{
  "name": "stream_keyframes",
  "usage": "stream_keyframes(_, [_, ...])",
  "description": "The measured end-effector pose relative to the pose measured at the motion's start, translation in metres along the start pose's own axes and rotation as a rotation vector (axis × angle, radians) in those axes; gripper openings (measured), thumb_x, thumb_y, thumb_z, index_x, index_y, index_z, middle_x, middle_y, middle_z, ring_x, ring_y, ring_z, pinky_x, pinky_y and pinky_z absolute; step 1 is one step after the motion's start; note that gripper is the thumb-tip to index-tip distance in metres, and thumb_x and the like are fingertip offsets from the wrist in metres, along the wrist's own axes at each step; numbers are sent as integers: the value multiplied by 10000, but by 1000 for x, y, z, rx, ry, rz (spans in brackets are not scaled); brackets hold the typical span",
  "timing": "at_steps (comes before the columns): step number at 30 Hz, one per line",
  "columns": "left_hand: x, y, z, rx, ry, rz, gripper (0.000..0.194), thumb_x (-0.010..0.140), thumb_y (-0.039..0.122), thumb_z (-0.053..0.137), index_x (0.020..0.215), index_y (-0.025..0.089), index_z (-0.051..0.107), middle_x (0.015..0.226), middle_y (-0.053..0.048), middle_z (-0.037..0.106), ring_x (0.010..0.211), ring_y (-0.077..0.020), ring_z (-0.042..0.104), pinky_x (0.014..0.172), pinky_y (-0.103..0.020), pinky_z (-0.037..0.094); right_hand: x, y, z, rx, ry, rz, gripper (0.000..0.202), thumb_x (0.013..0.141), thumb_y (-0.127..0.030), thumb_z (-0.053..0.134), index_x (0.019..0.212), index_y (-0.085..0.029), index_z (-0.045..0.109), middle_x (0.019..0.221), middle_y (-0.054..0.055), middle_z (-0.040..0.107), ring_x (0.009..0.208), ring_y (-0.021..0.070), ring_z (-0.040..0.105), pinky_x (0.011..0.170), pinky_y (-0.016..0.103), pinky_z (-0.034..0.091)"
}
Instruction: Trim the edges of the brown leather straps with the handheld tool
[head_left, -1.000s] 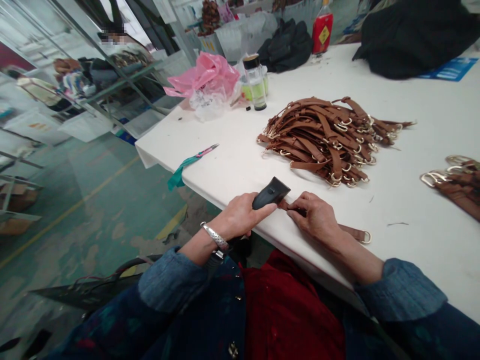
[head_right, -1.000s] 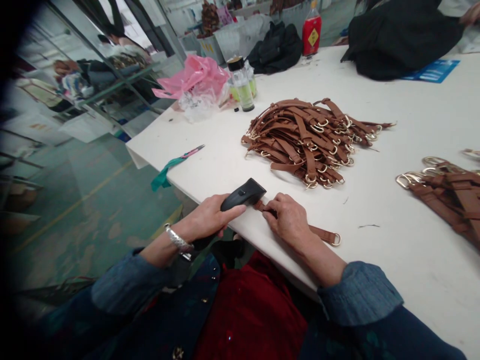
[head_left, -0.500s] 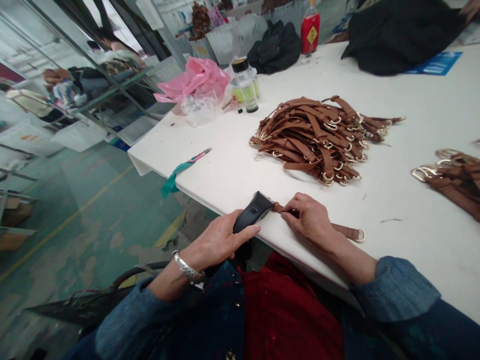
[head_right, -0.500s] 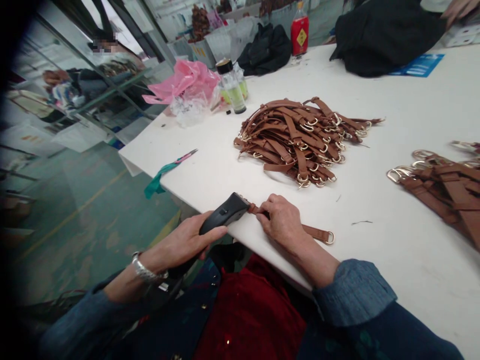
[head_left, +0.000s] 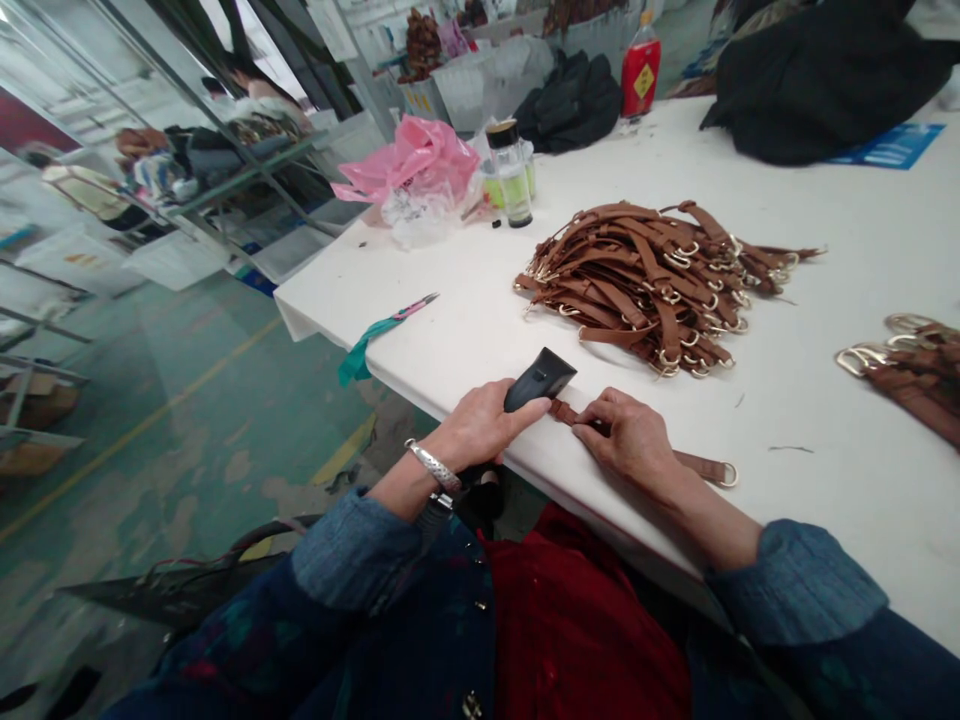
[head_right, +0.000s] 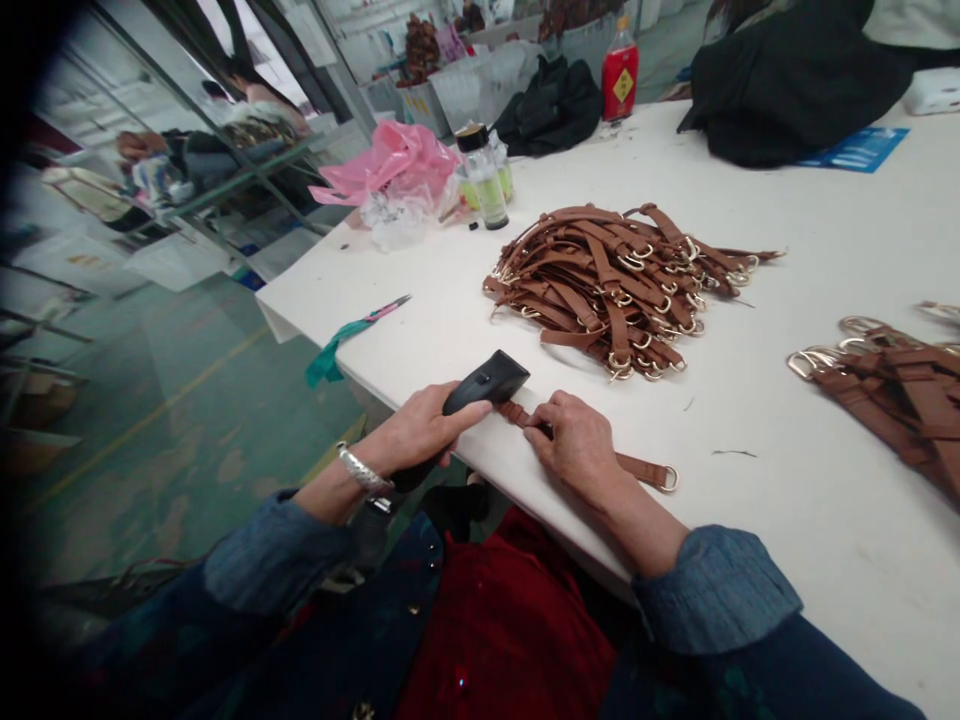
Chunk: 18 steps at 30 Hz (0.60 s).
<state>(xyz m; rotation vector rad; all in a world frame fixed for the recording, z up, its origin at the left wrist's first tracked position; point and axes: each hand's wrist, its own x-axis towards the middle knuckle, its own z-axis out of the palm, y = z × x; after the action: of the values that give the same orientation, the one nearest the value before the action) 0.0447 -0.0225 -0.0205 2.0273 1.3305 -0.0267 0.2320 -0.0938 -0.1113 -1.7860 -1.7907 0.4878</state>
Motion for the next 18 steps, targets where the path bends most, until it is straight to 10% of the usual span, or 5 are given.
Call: stream_keyframes(18, [-35, -13, 5, -32, -94, -60, 513, 804, 644, 438, 950, 163, 540, 622, -6, 607, 435, -147, 566, 433, -241, 421, 2, -4, -2, -4, -3, 12, 125, 798, -306, 556, 821, -242, 660, 786, 3, 581, 753, 138, 536, 642, 249, 349])
